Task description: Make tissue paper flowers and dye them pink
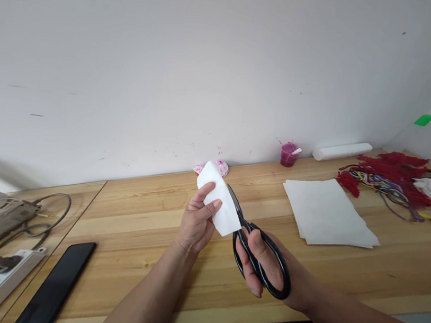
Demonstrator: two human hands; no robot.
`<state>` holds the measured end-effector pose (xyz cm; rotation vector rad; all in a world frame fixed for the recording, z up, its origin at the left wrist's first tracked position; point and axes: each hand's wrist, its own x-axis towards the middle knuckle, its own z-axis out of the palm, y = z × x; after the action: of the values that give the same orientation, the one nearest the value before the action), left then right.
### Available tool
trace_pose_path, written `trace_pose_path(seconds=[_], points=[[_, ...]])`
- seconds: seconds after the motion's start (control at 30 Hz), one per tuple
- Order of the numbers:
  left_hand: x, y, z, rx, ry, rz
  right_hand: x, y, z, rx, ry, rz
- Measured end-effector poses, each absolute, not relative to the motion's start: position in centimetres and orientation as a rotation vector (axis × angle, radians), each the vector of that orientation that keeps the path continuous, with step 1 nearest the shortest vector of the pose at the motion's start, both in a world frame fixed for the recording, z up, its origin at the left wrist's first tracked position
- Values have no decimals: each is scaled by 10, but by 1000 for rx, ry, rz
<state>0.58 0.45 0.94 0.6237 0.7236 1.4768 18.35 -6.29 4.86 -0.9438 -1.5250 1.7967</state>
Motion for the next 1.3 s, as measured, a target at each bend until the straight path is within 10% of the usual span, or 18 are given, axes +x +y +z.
trace_pose_path(seconds=[1.3], points=[[11, 4, 16, 530, 729, 1484, 190, -62, 38, -858, -1471, 1838]])
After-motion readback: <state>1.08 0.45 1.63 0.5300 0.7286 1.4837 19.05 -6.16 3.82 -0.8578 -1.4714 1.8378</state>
